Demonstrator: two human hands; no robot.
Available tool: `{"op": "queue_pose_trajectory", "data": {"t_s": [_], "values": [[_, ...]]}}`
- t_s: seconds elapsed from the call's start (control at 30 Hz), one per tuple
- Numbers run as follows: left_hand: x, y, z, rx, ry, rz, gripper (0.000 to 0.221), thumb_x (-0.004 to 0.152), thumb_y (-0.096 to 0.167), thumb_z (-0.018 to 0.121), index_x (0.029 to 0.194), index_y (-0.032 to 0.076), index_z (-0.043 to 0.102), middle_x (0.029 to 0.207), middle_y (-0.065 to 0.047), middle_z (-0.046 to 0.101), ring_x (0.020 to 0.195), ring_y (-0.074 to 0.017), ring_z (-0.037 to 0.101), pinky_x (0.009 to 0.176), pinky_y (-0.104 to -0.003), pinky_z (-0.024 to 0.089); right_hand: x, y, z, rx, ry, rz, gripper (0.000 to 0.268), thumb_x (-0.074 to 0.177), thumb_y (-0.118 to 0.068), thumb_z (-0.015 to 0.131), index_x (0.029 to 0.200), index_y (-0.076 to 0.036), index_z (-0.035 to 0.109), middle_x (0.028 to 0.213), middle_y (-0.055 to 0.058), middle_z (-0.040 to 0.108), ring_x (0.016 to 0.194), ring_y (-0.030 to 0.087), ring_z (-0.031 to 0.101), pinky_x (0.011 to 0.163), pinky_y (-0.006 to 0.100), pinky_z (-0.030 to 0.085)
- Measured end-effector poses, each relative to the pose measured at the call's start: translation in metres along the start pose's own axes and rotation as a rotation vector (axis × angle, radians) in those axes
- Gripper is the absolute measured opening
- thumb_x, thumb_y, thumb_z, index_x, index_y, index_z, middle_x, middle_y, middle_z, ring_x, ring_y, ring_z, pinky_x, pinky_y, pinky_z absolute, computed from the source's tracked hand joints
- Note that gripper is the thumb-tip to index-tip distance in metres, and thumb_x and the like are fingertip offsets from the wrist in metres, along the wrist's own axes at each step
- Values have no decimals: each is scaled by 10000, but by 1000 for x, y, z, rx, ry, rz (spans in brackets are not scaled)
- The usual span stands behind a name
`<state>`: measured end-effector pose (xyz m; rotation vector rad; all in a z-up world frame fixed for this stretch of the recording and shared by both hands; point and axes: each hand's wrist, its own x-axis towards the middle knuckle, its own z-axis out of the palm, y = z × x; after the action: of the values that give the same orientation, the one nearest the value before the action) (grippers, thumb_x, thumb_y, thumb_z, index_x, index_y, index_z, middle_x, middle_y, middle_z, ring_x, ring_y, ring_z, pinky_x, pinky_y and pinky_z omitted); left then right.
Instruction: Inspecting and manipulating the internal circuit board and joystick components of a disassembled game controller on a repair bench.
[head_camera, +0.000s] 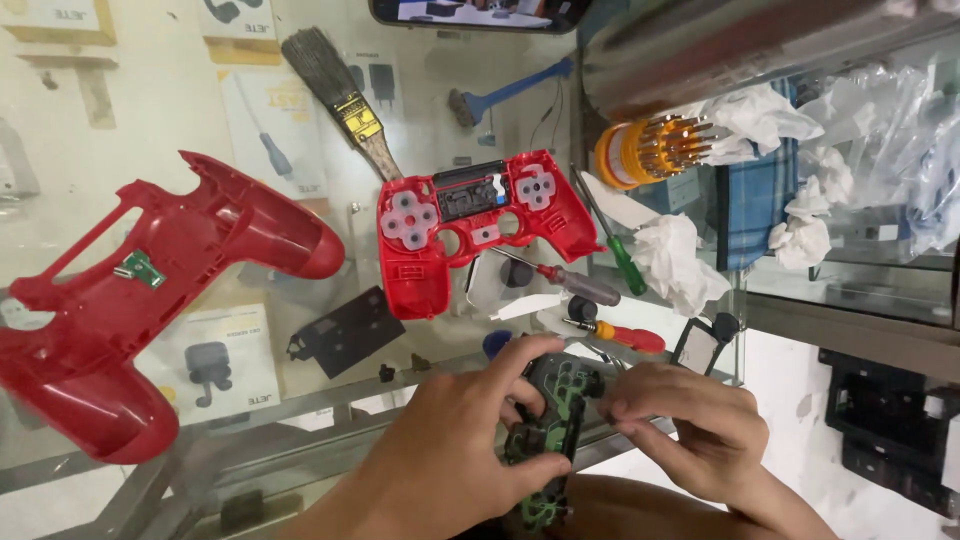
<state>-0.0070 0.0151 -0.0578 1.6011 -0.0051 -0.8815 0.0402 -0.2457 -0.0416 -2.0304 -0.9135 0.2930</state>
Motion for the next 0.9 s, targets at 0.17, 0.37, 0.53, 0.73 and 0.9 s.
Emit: {"op": "queue_pose_trajectory", "data": {"t_s": [0.17, 0.37, 0.53, 0.73, 0.9], "values": [[2, -7, 3, -30, 18, 26, 740, 843, 350, 714, 1523, 364, 425, 1093, 44, 810, 932, -198, 788, 809, -374, 588, 2, 1, 1, -15, 1, 9, 91, 888, -79, 713, 950, -13, 710, 886, 124, 766, 779, 235, 774, 739, 306, 671], [4, -7, 4, -36, 40, 17, 713, 839, 316, 707, 1505, 374, 460, 1091, 71, 828, 923, -178, 815, 776, -365, 604, -9, 11, 1, -20, 47, 61, 101, 869, -88, 745, 942, -29, 708, 892, 112, 762, 792, 232, 774, 746, 293, 658], [4, -5, 4, -55, 41, -24, 732, 835, 306, 743, 1506, 415, 470, 1089, 80, 831, 966, -146, 823, 835, -339, 604, -7, 10, 0, 24, 62, 78, 79, 886, -78, 727, 944, -34, 696, 882, 115, 745, 810, 231, 769, 752, 291, 655], [4, -2, 2, -78, 22, -79, 775, 816, 320, 777, 1504, 409, 432, 1095, 69, 842, 1001, -133, 826, 862, -323, 629, -15, 14, -4, -54, 89, 81, 190, 881, -81, 746, 1056, -18, 704, 958, 116, 775, 858, 219, 770, 794, 284, 649], [5, -6, 3, -47, 35, -31, 784, 807, 334, 791, 1502, 380, 432, 1077, 79, 852, 913, -132, 837, 795, -353, 626, -2, 5, -4, 249, 61, 102, 59, 936, -40, 662, 980, -17, 630, 863, 181, 734, 812, 280, 781, 792, 373, 660]]}}
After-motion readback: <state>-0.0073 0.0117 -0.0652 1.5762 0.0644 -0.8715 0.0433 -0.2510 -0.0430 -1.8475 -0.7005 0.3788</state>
